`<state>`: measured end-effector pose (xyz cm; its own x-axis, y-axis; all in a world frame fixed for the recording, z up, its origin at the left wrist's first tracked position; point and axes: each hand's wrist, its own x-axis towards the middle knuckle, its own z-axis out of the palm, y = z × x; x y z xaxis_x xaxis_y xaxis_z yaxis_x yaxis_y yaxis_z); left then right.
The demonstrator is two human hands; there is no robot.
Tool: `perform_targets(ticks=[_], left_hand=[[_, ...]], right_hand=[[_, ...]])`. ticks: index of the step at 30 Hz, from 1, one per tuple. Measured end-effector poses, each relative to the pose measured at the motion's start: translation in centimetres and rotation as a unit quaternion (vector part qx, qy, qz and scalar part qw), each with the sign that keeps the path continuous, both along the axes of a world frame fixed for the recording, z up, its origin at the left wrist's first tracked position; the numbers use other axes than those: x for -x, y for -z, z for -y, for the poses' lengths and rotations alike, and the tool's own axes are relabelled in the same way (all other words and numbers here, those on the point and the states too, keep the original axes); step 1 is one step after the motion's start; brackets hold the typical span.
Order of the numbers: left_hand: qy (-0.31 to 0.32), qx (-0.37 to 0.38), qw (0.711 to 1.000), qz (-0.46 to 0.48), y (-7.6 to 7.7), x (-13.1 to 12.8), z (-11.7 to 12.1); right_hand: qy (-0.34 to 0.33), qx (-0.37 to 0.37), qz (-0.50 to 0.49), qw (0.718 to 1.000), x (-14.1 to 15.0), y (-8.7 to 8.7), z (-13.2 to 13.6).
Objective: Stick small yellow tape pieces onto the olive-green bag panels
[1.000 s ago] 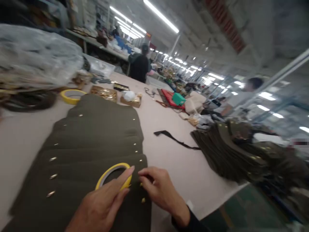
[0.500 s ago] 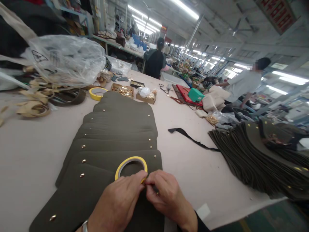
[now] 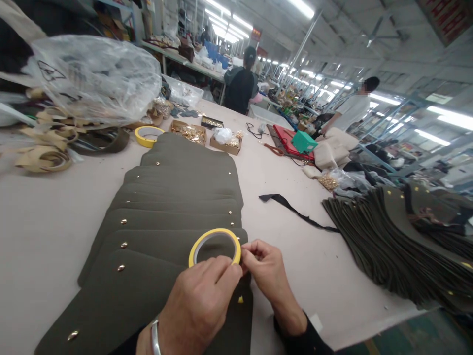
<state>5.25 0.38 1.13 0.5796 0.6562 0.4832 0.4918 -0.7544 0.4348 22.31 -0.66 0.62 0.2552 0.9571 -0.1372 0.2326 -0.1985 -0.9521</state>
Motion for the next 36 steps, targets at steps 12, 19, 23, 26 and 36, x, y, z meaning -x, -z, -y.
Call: perform_targets(ticks=[12,19,23,26,36], left_hand=[[-0.010,0.075,0.968,-0.241,1.9,-0.2,-0.6],[-0.008,0.093,0.970,-0.227,1.9,-0.2,-0.7],[-0.010,0.089,0.971,-0.223,2.0,-0.2,-0.6],[-0.011,0.085,0.972,-0.219,2.0,-0.2,-0.6],[-0.008,0.101,0.965,-0.242,1.2,0.0,-0.6]], right_hand=[[-0.091,0.025,0.153,0.984,-2.3,1.7,-3.6],[-0.117,-0.017,0.287,0.951,-2.3,1.4,-3.7],[-0.112,-0.123,0.365,0.916,-3.4,1.2,-2.9],[-0.197,-0.221,0.433,0.852,-4.0,1.1,-2.4],[-0.237,-0.045,0.506,0.828,-1.7,0.2,-5.2]])
